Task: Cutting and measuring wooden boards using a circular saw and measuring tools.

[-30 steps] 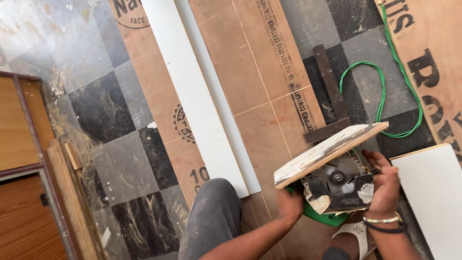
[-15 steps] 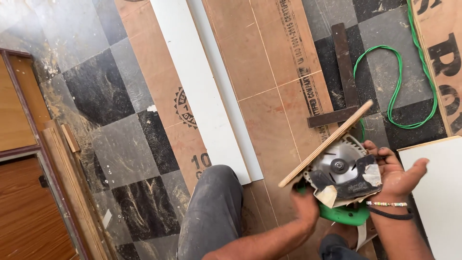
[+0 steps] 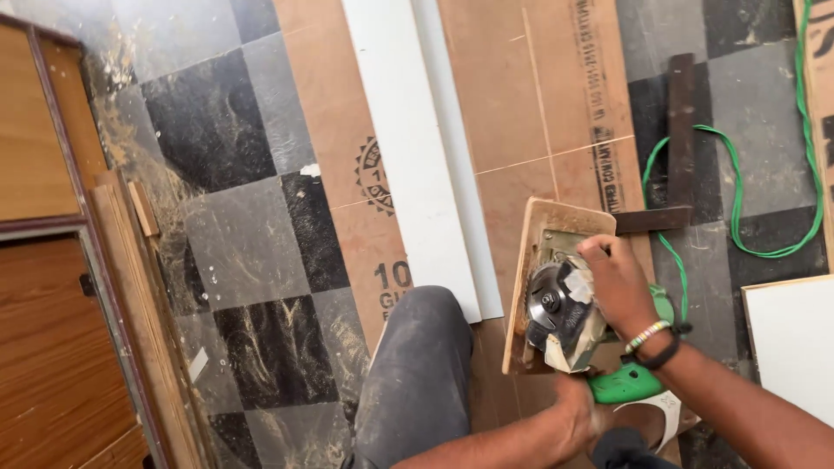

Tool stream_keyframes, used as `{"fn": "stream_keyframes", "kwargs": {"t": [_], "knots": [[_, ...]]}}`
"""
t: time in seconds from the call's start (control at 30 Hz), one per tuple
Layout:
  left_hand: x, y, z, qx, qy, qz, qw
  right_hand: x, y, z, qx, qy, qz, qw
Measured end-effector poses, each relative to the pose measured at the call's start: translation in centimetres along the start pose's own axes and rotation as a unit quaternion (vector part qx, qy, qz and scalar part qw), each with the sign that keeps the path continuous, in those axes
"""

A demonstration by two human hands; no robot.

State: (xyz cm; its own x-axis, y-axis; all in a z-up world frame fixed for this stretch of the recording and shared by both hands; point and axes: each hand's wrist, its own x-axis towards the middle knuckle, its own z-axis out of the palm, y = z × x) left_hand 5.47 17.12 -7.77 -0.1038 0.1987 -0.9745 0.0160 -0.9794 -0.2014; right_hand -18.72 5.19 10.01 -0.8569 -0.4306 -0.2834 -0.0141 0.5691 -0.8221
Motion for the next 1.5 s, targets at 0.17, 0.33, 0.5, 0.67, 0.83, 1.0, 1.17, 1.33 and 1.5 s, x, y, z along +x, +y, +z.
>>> {"fn": "stream_keyframes", "kwargs": {"t": [0.17, 0.33, 0.5, 0.67, 0.83, 1.0, 1.17, 1.33, 1.5], "knots": [[-0.1, -0.9, -0.9, -0.064, -0.018, -0.109, 0.992, 0.6, -2.6, 4.3, -0.055, -0.082, 0.139, 0.985], [-1.6, 1.8, -0.3, -0.069, -0.141, -0.232, 0.96, 0.3, -0.8, 4.4, -0.142, -0.18, 0.115, 0.967], [-3.8, 2.2, 0.7, -0.098, -0.127, -0.293, 0.943, -3.8, -1.2, -1.5, -0.066, -0.034, 0.112, 0.991], [-0.2, 0.8, -1.6, -0.082, -0.146, -0.271, 0.948, -12.5, 8.2, -2.1, 0.038, -0.074, 0.199, 0.976], [-5.1, 4.6, -0.1, -0.015, -0.227, -0.248, 0.942, -14.1, 3.0, 1.4, 0.294, -0.164, 0.237, 0.911], [-14.4, 6.2, 3.7, 0.159, -0.027, -0.033, 0.986, -14.5, 2.1, 2.4, 0.236, -0.168, 0.175, 0.941], [-16.1, 7.6, -5.6, 0.445, -0.08, -0.037, 0.891, -17.7, 3.8, 3.7, 0.223, -0.106, 0.148, 0.958], [-33.1, 20.9, -0.8, 0.631, -0.347, -0.036, 0.693, -21.3, 4.9, 4.7, 0.215, -0.11, 0.158, 0.957], [-32.9, 32.7, 3.6, 0.632, 0.003, 0.482, 0.607, -24.0, 7.1, 6.8, 0.223, -0.117, 0.114, 0.961]]}}
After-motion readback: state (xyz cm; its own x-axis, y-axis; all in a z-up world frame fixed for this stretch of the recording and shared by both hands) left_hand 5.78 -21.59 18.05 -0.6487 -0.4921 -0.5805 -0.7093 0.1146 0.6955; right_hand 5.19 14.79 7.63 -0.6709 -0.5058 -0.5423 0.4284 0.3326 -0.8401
